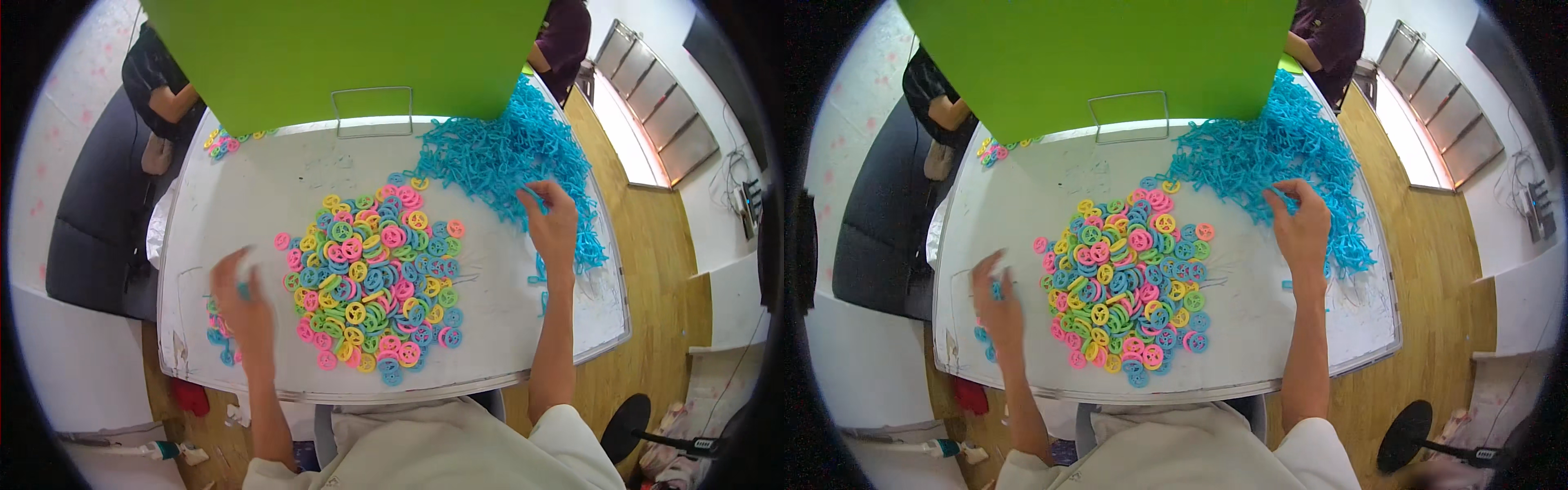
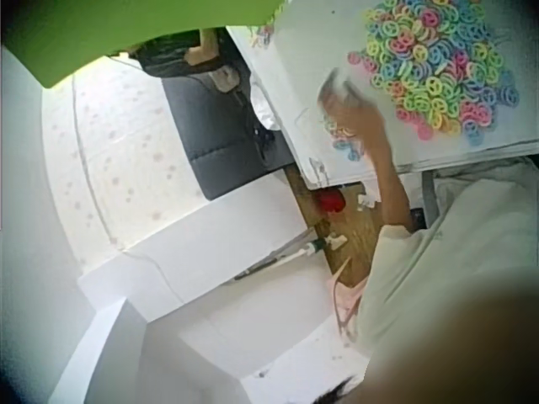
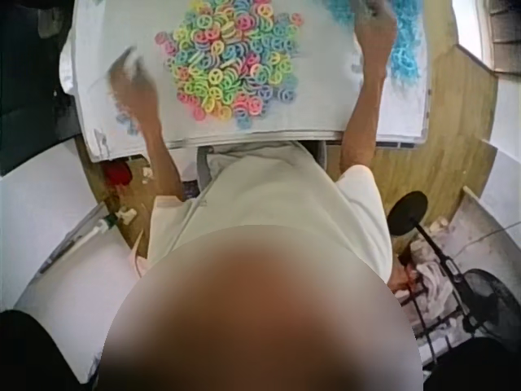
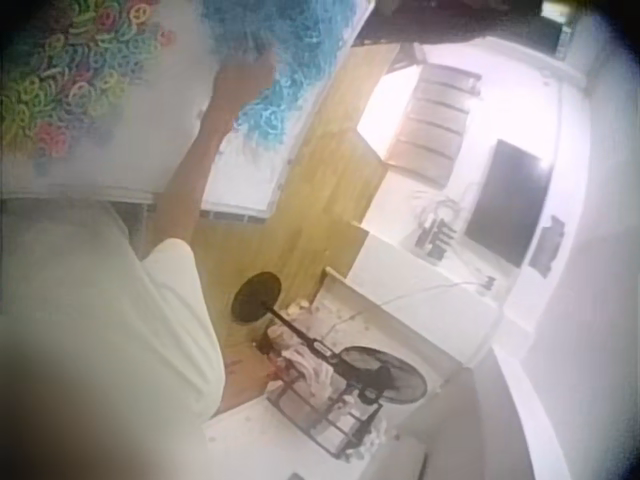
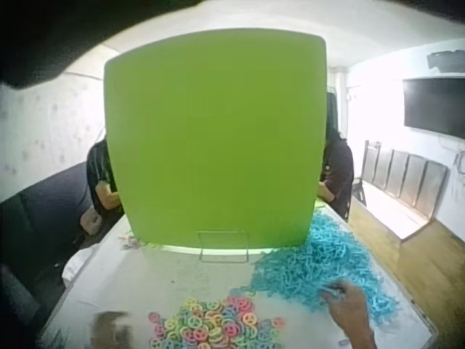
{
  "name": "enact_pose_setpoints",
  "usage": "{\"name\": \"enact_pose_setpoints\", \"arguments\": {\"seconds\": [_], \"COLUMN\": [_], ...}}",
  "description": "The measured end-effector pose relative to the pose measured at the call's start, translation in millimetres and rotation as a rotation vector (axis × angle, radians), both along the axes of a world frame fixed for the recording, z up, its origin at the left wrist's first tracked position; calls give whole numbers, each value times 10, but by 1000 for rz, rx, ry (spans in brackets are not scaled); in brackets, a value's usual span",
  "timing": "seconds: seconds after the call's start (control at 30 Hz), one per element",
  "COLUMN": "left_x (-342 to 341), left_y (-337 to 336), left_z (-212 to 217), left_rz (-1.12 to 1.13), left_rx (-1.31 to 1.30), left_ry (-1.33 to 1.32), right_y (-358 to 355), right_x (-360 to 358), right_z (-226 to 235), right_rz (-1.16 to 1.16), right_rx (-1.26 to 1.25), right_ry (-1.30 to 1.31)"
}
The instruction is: Connecting colorful plastic chain links together while sitting at a workbench.
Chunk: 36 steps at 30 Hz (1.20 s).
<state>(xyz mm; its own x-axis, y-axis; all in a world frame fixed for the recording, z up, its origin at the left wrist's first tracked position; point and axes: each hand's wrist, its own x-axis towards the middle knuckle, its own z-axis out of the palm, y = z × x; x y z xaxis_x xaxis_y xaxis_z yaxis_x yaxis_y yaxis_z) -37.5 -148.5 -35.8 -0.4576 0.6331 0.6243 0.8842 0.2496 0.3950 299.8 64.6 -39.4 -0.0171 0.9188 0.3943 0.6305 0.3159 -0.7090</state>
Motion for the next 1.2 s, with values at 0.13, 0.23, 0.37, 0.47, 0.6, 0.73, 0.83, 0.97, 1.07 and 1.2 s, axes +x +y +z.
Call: {"name": "enact_pose_setpoints", "arguments": {"seconds": [0.13, 0.23, 0.37, 0.47, 0.6, 0.73, 0.83, 0.97, 1.07, 1.2], "left_x": [567, 765, 768, 871, 854, 885, 905, 935, 932, 932], "left_y": [640, 1000, 1176, 1112, 980, 938, 899, 890, 863, 872], "left_z": [-29, -169, -225, -77, -107, -35, 47, 10, 51, -3], "left_rz": [-496, -567, -622, -604, -553, -692, -737, -745, -712, -708], "left_rx": [-193, -261, -348, -261, -149, -119, -171, -128, -139, -108], "left_ry": [-165, -109, -97, -586, -504, -1057, -1280, -1357, -1409, -1468], "right_y": [6, -66, -218, -201, -209, -234, -295, -450, -497, -573], "right_x": [-16, -178, -401, -412, -457, -484, -534, -698, -756, -820], "right_z": [-71, -84, -10, -78, -77, -161, -151, -103, -190, -180], "right_rz": [101, 270, 501, 458, 395, 480, 589, 633, 689, 702], "right_rx": [-97, -234, -545, -540, -409, -433, -701, -737, -728, -628], "right_ry": [326, 615, 1083, 965, 514, 660, 974, 1017, 941, 818]}}
